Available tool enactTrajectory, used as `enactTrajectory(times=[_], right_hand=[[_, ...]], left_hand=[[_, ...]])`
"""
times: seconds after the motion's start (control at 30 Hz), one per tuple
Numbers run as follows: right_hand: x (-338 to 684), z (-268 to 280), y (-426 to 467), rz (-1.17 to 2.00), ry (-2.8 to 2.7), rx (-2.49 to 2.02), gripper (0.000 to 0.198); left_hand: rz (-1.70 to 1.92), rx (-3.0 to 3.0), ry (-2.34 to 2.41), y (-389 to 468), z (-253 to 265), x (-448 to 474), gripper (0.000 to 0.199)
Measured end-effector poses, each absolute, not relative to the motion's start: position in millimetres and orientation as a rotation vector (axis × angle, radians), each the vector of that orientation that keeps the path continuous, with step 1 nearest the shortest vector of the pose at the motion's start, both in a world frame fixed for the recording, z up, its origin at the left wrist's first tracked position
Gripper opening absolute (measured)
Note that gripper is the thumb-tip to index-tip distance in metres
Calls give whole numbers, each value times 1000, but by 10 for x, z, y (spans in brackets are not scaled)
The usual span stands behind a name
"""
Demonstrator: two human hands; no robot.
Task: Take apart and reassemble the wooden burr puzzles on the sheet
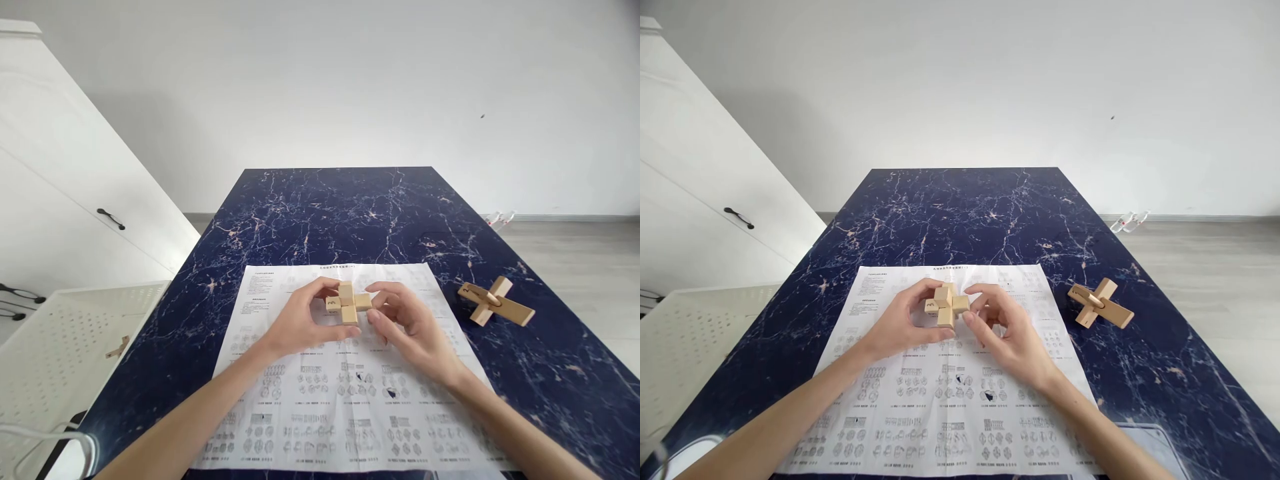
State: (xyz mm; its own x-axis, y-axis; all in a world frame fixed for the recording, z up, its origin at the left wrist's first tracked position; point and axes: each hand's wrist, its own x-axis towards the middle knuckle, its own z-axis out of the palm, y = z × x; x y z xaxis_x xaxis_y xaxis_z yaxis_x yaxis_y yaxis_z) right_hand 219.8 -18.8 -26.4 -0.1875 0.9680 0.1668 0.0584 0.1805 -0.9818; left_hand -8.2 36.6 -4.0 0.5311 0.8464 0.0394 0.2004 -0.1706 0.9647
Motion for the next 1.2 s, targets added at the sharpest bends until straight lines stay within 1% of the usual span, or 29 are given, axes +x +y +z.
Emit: enactTrajectory(times=[0.07,0.17,0.37,0.53,0.6,0.73,0.83,1.03,1.1,1.2], right_hand=[[2167,-281,-186,1032,-1519,-1139,25],[2144,-295,-185,927,-1572,-1222,21],[2154,-254,-204,811,-1757,-1269,24],[2150,-250,-192,747,-1858,-1232,12],[2145,-261,-188,745,-1894,-1236,16],[2132,-275,-198,849,-1953,-1235,21],[2123,-270,-207,949,-1937,-1185,25],[2131,-264,-185,1048,-1831,-1187,24],[2152,-258,-175,1157,-1784,-1196,26],[2201,-229,-162,1438,-1704,-1089,29]], left_hand=[[754,1656,900,363,-38,-74,56],[775,1645,879,356,-39,-78,53],[776,1679,858,341,-52,-99,58],[754,1711,853,325,-25,-84,59],[770,1731,851,317,-18,-80,58],[775,1757,813,302,-28,-84,59],[784,1751,773,288,-35,-83,56],[815,1742,756,268,-38,-85,56],[788,1722,710,273,-47,-97,59],[721,1662,590,291,-64,-118,62]])
